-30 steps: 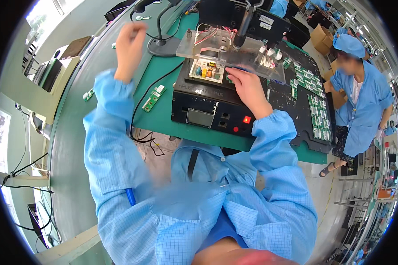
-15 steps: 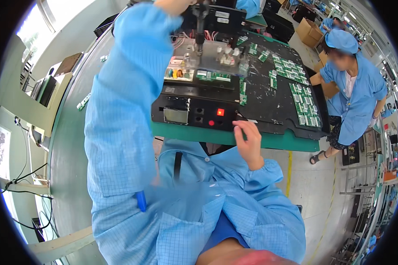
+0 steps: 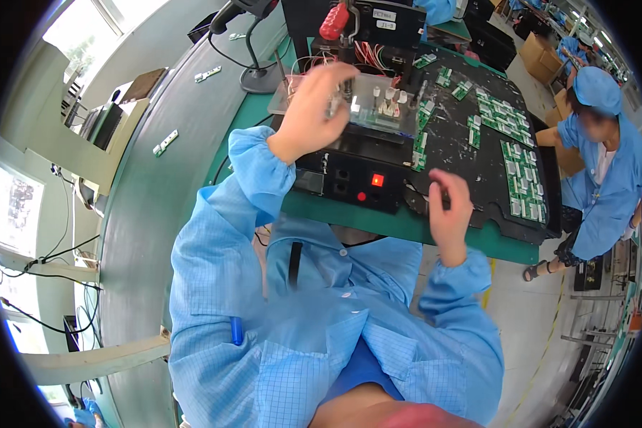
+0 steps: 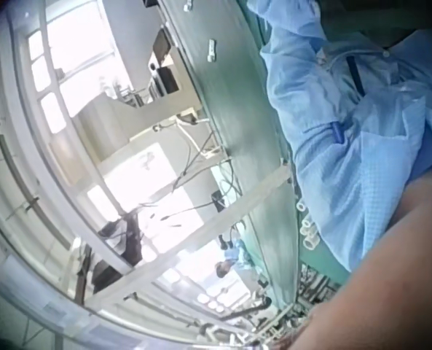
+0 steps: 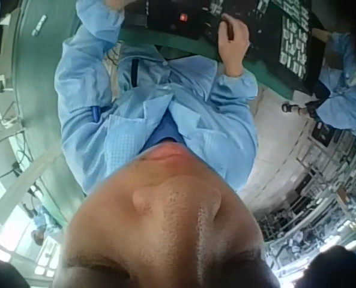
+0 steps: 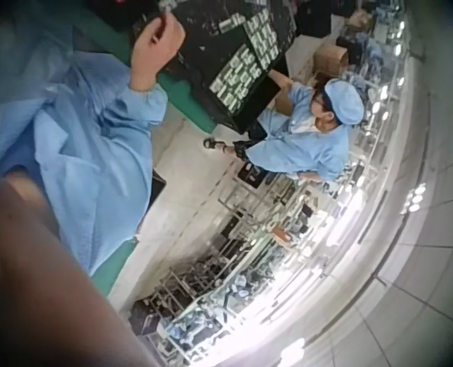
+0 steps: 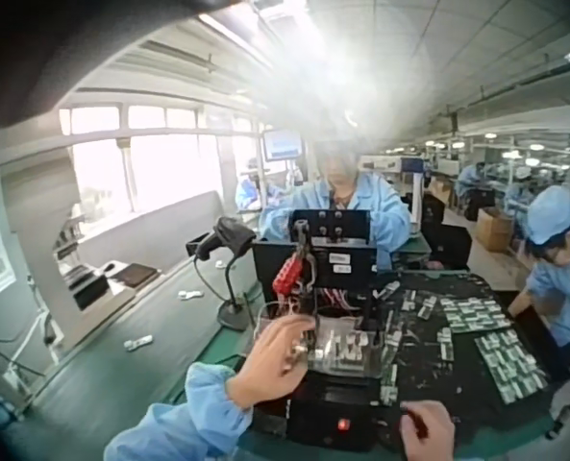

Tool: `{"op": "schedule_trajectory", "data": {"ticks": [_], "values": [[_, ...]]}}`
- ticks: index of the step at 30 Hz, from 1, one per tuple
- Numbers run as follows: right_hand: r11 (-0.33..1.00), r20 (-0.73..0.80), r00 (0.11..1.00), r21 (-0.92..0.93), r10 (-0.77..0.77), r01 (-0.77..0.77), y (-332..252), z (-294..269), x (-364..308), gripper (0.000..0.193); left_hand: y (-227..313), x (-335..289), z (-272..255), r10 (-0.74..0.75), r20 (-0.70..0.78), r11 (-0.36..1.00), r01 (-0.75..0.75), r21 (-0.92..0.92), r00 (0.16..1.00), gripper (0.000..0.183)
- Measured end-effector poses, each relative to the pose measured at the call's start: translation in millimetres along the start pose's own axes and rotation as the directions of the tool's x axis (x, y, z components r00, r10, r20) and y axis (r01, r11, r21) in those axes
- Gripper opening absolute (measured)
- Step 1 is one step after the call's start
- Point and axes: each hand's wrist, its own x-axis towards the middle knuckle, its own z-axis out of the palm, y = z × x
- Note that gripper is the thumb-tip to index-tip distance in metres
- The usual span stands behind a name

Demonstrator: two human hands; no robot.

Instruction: Testing and assembling small circuit boards using an industrial testing machine.

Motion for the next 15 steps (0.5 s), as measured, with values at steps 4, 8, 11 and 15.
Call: {"op": "schedule_trajectory", "data": {"ticks": [4, 8, 11, 15], "values": [[0.984, 0.082, 0.984, -0.078, -0.157, 0.163, -23.4, 5.7, 63.4, 0.04, 3.4, 10.7, -7.2, 0.016, 0.426, 0.999, -0.034, 0.036, 0.905, 0.075], [0.917, 0.125, 0.94, -0.213, -0.317, 0.337, -56.7, 17.2, 103.7, 0.065, -5.5, 16.4, -3.7, 0.069, 0.501, 0.995, -0.097, 0.031, 0.863, 0.086], [0.866, 0.08, 0.905, -0.269, -0.417, 0.423, -64.6, 32.0, 119.9, 0.077, -6.3, 19.3, -7.4, 0.071, 0.556, 0.993, -0.112, 0.041, 0.828, 0.088], [0.813, 0.294, 0.886, -0.368, -0.359, 0.451, -62.7, 49.7, 119.6, 0.083, -12.0, 18.7, -6.7, 0.106, 0.537, 0.991, -0.131, 0.008, 0.837, 0.088]]}}
